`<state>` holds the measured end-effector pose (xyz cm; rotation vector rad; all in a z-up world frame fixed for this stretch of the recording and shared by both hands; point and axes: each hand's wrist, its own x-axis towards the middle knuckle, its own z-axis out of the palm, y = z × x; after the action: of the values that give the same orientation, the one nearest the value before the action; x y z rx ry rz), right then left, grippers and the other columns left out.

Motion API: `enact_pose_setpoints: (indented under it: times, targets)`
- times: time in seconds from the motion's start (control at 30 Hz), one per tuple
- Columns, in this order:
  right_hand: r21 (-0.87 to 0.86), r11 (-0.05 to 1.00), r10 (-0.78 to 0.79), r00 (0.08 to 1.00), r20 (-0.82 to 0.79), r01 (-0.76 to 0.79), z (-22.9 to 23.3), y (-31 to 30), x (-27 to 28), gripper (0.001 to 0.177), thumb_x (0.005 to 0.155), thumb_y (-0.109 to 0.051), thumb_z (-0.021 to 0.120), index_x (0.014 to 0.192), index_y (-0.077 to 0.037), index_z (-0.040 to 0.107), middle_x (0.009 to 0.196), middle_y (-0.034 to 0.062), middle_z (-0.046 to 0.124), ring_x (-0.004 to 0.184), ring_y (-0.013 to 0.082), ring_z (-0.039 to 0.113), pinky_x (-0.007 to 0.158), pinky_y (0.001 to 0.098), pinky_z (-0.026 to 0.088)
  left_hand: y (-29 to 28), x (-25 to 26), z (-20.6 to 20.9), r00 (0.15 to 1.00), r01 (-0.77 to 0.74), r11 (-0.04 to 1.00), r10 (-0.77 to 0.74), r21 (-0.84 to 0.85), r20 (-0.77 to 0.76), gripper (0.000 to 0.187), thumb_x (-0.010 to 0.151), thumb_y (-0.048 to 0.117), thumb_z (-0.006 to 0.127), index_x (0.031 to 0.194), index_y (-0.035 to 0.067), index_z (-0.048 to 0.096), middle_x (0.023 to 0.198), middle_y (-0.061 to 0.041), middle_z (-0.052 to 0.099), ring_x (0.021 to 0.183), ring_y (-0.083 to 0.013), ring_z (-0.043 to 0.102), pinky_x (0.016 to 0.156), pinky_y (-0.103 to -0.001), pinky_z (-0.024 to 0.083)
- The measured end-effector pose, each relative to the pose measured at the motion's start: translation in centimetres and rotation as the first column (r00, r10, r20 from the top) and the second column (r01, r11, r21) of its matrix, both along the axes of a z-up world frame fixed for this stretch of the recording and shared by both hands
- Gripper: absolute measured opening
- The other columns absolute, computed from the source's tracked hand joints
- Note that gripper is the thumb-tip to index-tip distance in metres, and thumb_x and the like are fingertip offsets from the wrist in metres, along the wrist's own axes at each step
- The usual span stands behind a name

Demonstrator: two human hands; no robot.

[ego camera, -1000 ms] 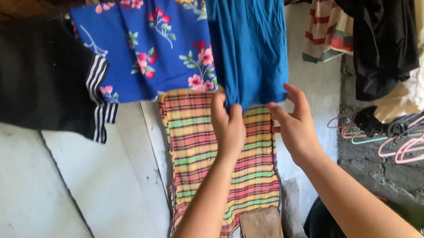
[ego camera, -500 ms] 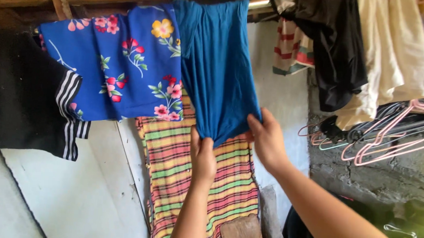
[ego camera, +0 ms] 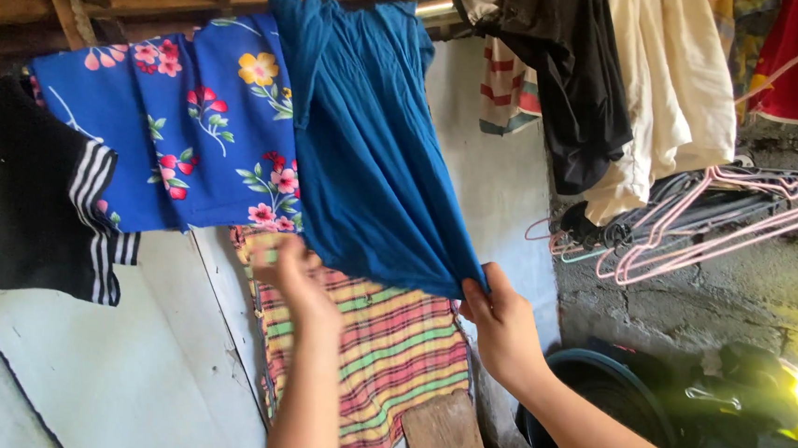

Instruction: Hanging wet laundry items from a basket onto hangers and a clothesline in an indoor washroom.

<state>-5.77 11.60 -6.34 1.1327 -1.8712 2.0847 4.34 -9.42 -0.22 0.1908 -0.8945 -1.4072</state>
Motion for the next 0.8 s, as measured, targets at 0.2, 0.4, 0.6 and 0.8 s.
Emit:
enact_pose_setpoints:
  times: [0.2, 0.4, 0.6, 0.8]
  targets:
    - [-0.148, 0.977, 0.163, 0.985, 0.064, -0.152, -6.6, 1.6, -2.9, 0.019, 0.104, -0.019, 0.055, 0.106, -0.001, 0.059, 0.08, 0.0062, 0.059, 0.079, 0.0156, 0.056, 0.075, 0.0333, 0.05, -0.4, -1.5, -2.0, 0.981, -0.189, 0.975, 0.192, -0.119, 0.011, 0.087, 0.08, 0.037, 0.076, 0.142, 0.011, 0.022, 0.131, -0.01, 0.042, 0.122, -0.025, 0.048, 0.101, -0.045, 0.046]
    - [-0.115, 0.978, 0.168, 0.984, -0.053, -0.173, -15.5, 7.2, -2.6, 0.016, 0.099, -0.011, 0.058, 0.11, -0.001, 0.064, 0.09, 0.004, 0.053, 0.088, 0.0139, 0.05, 0.083, 0.0306, 0.042, 9.7, -5.4, -13.4, 0.968, 0.052, 0.905, 0.058, -0.422, 0.244, 0.109, 0.077, 0.024, 0.084, 0.156, 0.007, 0.01, 0.159, -0.015, 0.021, 0.144, -0.0351, 0.034, 0.112, -0.045, 0.028]
    - [-0.267, 0.856, 0.517, 0.741, 0.428, -0.443, -24.4, 12.4, -5.5, 0.03, 0.085, -0.012, 0.059, 0.109, -0.001, 0.073, 0.096, 0.0057, 0.076, 0.095, 0.0142, 0.068, 0.088, 0.0285, 0.049, 1.4, -17.7, -36.7, 0.678, 0.706, 0.704, -0.644, 0.071, -0.353, 0.028, 0.118, 0.032, 0.061, 0.115, 0.005, 0.065, 0.105, -0.009, 0.063, 0.096, -0.0257, 0.058, 0.086, -0.044, 0.053]
    - [-0.355, 0.933, 0.289, 0.452, 0.844, 0.066, -32.9, 18.6, -9.5, 0.015, 0.092, -0.015, 0.06, 0.104, -0.007, 0.065, 0.088, 0.0047, 0.071, 0.078, 0.0166, 0.068, 0.069, 0.0344, 0.055, 16.5, -17.2, -40.9, 0.652, 0.361, 0.816, -0.567, 0.452, 0.504, 0.02, 0.095, 0.035, 0.059, 0.101, 0.02, 0.07, 0.102, 0.004, 0.075, 0.09, -0.0132, 0.068, 0.082, -0.031, 0.053]
